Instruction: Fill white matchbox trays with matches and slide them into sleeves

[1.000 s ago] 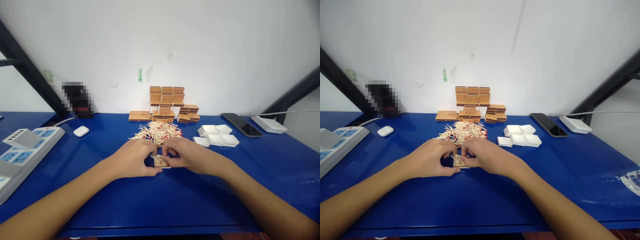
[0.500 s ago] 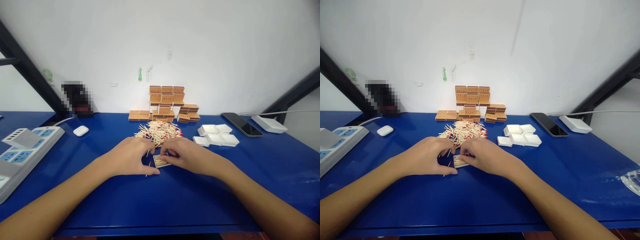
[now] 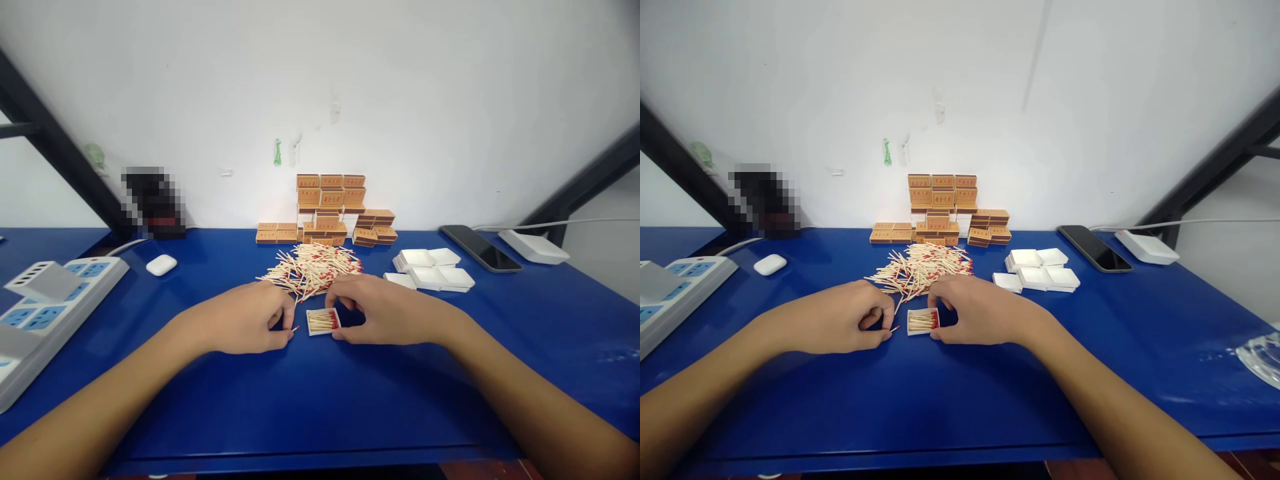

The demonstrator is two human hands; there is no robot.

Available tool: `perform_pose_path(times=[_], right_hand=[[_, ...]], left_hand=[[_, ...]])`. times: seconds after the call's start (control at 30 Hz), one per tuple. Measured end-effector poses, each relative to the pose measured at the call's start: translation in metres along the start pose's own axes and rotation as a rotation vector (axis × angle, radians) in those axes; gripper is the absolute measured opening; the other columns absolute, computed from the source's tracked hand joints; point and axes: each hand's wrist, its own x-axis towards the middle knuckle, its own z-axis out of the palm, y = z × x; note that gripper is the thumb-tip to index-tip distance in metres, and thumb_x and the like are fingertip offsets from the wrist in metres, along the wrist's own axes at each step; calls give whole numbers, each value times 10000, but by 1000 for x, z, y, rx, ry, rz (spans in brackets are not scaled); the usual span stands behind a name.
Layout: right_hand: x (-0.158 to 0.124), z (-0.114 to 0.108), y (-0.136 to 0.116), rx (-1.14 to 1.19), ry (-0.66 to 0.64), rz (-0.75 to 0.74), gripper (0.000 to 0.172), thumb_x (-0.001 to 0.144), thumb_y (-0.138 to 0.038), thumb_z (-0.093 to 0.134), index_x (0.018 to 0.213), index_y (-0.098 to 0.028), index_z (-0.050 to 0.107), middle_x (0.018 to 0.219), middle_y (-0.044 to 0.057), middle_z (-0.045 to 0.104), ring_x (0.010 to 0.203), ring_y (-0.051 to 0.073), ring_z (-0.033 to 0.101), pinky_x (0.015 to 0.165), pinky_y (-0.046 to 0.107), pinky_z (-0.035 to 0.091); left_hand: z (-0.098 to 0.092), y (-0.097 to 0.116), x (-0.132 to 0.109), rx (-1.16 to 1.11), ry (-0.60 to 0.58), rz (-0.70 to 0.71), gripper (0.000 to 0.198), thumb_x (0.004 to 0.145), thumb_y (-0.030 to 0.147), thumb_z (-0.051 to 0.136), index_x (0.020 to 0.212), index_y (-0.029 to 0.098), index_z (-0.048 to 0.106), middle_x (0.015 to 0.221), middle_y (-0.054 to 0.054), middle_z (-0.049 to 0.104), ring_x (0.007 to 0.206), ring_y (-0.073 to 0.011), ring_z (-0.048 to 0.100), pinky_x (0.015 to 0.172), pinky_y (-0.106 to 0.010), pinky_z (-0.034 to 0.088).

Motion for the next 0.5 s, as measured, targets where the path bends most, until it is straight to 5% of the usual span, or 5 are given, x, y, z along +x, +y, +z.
perform_pose_path(times=[0.17,0.5], right_hand=[[0,0,-1,-2,0,20,262,848,-419,761,975,-224,639,939,24,666,794,182,550,672,304,388],[2,5,-12,-11,39,-6,221,857,-375,773,943,-216,646,919,22,679,756,167,548,660,299,368]], left_hand=[[-6,-6,-6,40,-20,1,46,804,182,658,789,212,689,679,38,601,565,-114,479,541,-272,319],[4,-4,8,-74,239,190,105,938,238,605,862,203,667,661,56,502,587,-102,426,573,-255,325]])
